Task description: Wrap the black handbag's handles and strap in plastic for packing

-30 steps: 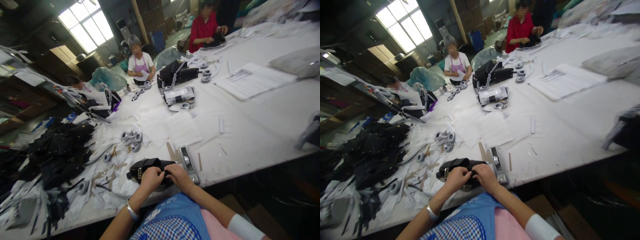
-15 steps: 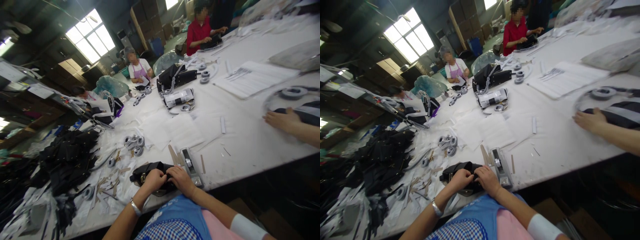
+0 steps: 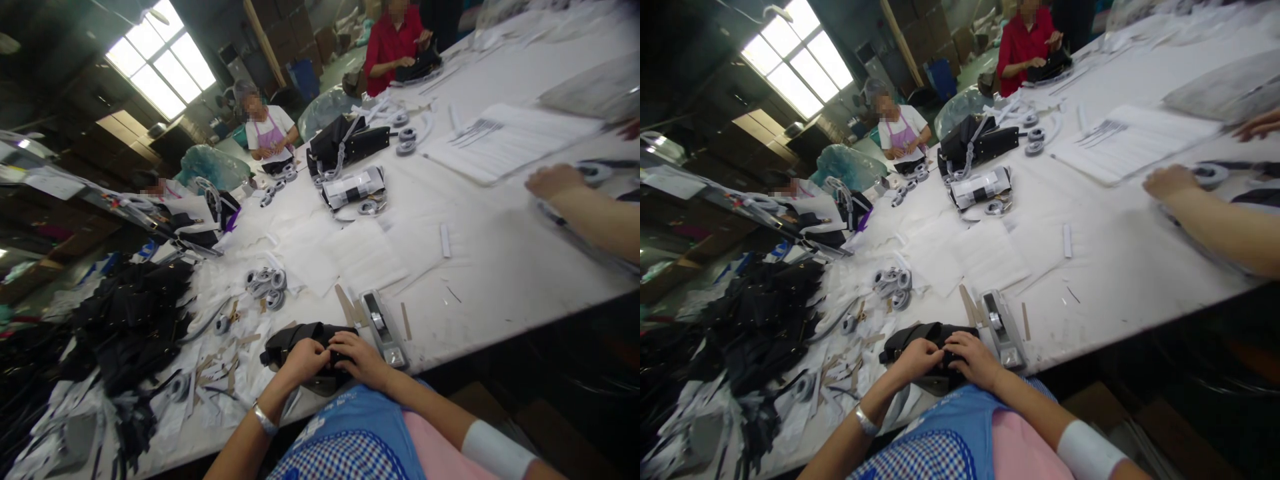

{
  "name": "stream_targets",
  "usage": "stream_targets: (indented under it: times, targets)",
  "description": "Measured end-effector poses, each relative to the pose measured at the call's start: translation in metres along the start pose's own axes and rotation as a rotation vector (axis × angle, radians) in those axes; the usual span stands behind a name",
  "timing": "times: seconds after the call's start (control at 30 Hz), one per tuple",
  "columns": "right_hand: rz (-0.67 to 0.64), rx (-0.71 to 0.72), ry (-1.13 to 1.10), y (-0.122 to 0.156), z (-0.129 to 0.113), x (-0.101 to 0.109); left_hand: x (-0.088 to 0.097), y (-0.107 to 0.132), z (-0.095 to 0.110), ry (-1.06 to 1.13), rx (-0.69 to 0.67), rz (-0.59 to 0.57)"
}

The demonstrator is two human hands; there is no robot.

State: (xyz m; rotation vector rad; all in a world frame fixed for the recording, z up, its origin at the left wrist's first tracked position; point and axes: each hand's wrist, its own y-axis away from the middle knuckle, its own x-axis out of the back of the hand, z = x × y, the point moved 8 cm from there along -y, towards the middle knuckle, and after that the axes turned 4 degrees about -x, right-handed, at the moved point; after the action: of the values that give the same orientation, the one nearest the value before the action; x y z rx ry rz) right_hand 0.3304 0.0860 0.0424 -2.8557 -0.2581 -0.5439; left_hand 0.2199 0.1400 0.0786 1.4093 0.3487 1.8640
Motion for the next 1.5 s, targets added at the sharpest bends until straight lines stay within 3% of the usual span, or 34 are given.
stream_targets:
  times: [0.17,0.47,0.73,0.97,1.23,1.5]
  targets:
    - [0.042,-0.03,-0.02,-0.002,0.001,0.003,0.003,0.003,0.004,-0.059,0.0,-0.022]
    - [0.064,-0.001,0.051,-0.006,-0.014,0.006,0.007,0.009,0.029,-0.252,-0.016,0.081]
    - [0.042,-0.012,0.112,-0.005,-0.018,0.007,0.006,0.003,0.022,-0.228,-0.078,0.021]
    - [0.064,-0.05,0.108,-0.006,-0.015,0.01,0.001,0.0,0.027,-0.211,-0.083,0.092]
    - [0.072,-0.094,0.083,-0.004,-0.011,0.013,0.008,0.012,0.01,-0.079,-0.105,0.119]
    - [0.037,-0.112,0.008,-0.005,-0.009,0.008,-0.003,0.005,0.013,-0.006,-0.117,0.169]
